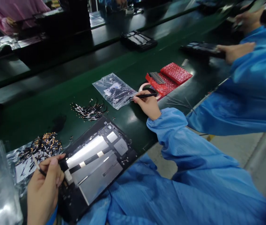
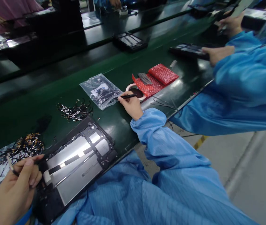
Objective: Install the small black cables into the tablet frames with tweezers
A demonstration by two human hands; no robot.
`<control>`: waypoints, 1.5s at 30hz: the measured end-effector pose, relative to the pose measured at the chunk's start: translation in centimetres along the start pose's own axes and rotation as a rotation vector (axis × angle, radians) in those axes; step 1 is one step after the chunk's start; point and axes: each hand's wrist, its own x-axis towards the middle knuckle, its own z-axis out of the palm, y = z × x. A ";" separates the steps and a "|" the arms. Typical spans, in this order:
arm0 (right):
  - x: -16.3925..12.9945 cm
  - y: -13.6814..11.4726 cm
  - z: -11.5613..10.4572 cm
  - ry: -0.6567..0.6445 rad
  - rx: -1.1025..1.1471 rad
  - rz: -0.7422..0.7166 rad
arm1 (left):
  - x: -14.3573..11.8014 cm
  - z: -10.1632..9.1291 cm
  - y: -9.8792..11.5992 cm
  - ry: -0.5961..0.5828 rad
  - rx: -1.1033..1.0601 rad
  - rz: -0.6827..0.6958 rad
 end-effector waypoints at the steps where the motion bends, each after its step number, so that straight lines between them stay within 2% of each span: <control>1: 0.0 0.0 0.0 0.002 0.000 -0.005 | 0.0 0.0 0.0 0.000 -0.003 -0.002; 14: 0.5 0.2 0.2 -0.026 0.026 0.034 | 0.2 -0.4 -0.9 -0.017 -0.023 0.036; 17: 0.2 -0.6 0.1 -0.021 0.085 0.063 | 0.1 -0.4 -0.5 0.001 -0.031 0.045; 20: -1.2 -3.0 0.4 -0.042 0.221 0.138 | -0.3 -0.3 0.4 -0.021 -0.067 -0.027; 23: -3.7 -6.5 1.8 -0.214 0.415 0.290 | -0.8 0.4 1.4 -0.108 -0.107 -0.136; 27: -7.1 -10.8 4.8 -0.594 0.575 0.504 | -1.7 2.0 1.7 -0.266 -0.110 -0.223; 29: -8.2 -12.0 6.3 -0.758 0.625 0.586 | -2.0 2.7 1.4 -0.329 -0.099 -0.222; 31: -9.0 -12.6 7.5 -0.866 0.659 0.631 | -2.2 3.0 1.1 -0.366 -0.075 -0.192; 36: -9.8 -12.7 9.3 -0.961 0.724 0.726 | -2.2 2.6 0.6 -0.382 -0.109 -0.180; 45: -9.6 -12.2 9.9 -0.960 0.738 0.983 | -2.0 2.3 0.3 -0.433 -0.173 -0.227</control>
